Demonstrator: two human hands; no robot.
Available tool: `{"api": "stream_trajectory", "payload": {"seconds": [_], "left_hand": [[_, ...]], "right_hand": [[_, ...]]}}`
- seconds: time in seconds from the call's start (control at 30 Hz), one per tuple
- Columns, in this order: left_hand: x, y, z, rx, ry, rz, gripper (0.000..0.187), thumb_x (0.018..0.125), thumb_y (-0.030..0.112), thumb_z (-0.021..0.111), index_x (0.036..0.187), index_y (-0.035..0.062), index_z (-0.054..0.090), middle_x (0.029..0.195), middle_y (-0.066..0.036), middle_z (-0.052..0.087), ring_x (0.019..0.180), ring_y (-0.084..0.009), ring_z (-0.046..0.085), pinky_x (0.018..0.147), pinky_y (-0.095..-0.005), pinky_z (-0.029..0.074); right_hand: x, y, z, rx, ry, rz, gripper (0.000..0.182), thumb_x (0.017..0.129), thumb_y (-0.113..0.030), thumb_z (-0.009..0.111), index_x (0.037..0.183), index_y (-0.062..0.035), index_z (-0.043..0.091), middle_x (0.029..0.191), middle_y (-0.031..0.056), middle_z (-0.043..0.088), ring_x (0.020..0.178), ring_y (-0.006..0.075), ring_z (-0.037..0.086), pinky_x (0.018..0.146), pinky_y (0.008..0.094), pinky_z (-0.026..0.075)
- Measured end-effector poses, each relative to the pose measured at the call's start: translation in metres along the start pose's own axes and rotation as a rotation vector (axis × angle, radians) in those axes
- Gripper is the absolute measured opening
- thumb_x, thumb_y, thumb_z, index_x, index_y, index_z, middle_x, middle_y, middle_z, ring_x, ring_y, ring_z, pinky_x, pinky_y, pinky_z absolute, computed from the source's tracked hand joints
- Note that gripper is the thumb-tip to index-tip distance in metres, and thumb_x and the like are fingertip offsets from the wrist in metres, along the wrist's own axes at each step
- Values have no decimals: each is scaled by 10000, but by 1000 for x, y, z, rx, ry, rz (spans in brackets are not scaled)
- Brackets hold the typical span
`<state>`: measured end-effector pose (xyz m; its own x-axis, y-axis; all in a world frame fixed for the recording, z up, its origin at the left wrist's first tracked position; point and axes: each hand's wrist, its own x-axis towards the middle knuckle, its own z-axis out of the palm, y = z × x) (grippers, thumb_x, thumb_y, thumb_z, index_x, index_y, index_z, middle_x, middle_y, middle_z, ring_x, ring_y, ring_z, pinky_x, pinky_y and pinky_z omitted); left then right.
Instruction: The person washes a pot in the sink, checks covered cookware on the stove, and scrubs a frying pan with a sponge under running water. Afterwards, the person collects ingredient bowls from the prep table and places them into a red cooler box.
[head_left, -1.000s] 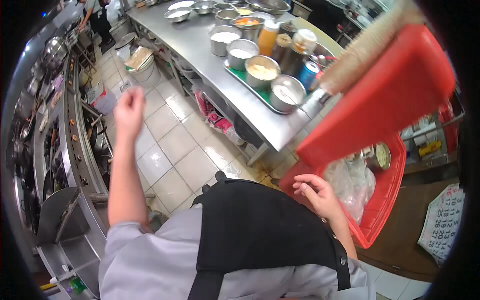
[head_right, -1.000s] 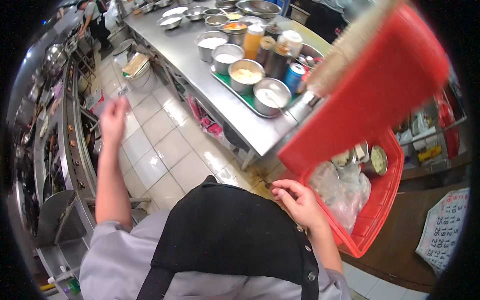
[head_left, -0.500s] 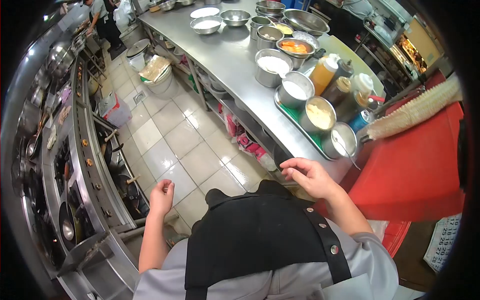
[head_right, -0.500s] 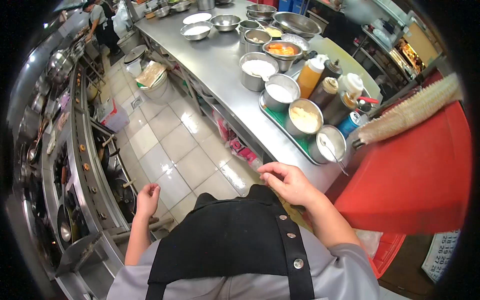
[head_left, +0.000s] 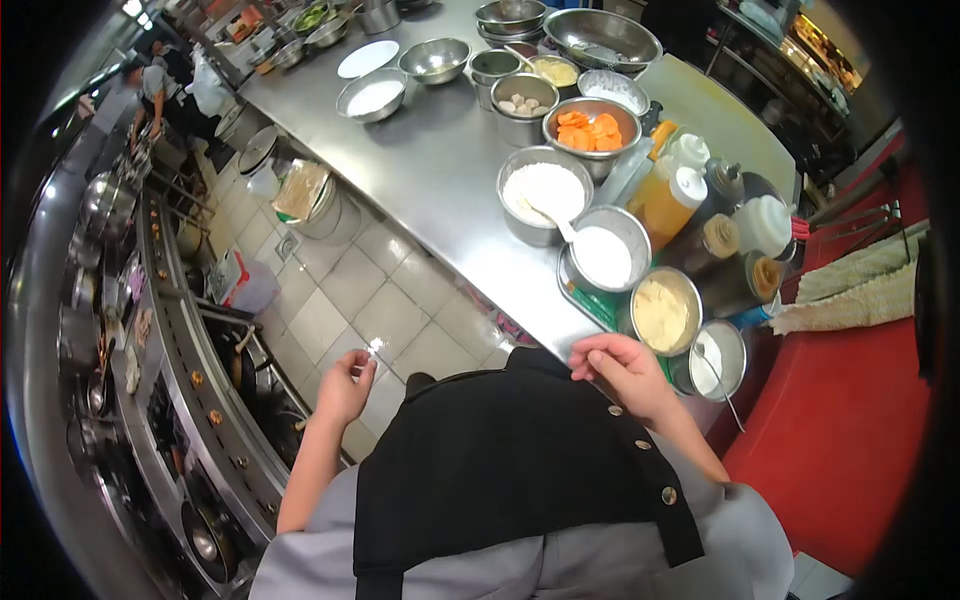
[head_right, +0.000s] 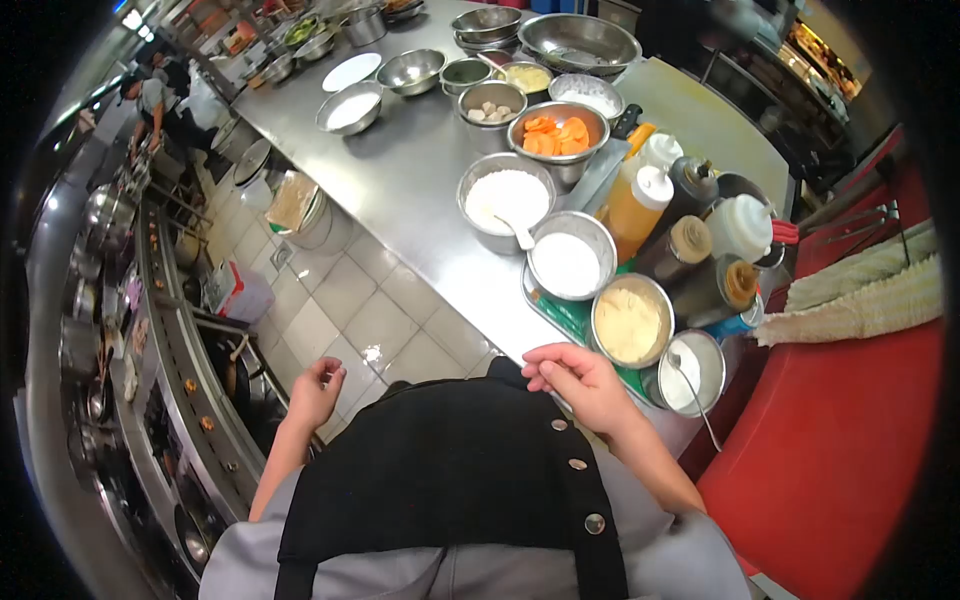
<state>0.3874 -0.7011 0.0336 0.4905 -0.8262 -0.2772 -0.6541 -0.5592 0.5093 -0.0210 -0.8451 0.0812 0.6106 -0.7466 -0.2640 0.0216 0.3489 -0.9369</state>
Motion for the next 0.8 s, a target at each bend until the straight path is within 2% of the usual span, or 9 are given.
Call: {"api": "stream_trajectory", "payload": {"seconds": [0.17,0.33,0.43,0.5,0.63,0.73,0.8], "left_hand": [[103,31,-13,-157,34,252,256,905,201,648,1078,12,658,922,-132,699,823,-210,673,736,-329,516],[214,84,-25,-270,-48,471,267,906,198,645,1089,4,650,952,-130,697,835,-218,669,751,-325,515],[290,119,-29,-254,-111,629,270,935,190,642,1138,13,620,965,-95,691,848,-163,650,774,-295,525],[345,141,-17,-305,-73,791,318,931,193,641,1198,30,585,1030,-117,673,899,-175,648,790,-291,523],[390,224,-33,-215,-45,820,528,871,254,687,1322,64,490,1176,-171,614,996,-258,631,887,-372,505],[416,267,-26,-163,11,917,593,848,281,700,1353,77,465,1255,-177,568,1068,-289,602,926,-405,487],[434,285,-18,-39,42,989,553,837,275,707,1306,74,493,1252,-172,558,1090,-307,588,935,-405,480]], "right_hand": [[20,-7,7,41,156,48,222,1001,-94,519,1169,7,624,1009,80,678,902,130,644,816,254,517],[41,11,27,23,545,-55,184,1001,-102,530,1114,3,629,947,74,678,811,123,645,753,250,529],[51,9,51,26,730,-45,173,1000,-103,532,1096,0,632,933,66,674,808,121,641,754,249,528],[60,9,71,2,839,-15,168,999,-101,533,1087,-3,636,925,62,673,812,116,637,755,248,527],[77,28,94,-134,1013,-53,160,995,-98,537,1079,-13,643,912,53,669,819,104,626,750,241,521],[80,36,104,-139,1067,-67,153,992,-99,544,1067,-11,645,907,51,668,817,97,620,749,241,520],[79,36,107,-183,1089,-18,150,987,-102,552,1059,-9,646,892,46,667,813,95,617,744,239,518]]}}
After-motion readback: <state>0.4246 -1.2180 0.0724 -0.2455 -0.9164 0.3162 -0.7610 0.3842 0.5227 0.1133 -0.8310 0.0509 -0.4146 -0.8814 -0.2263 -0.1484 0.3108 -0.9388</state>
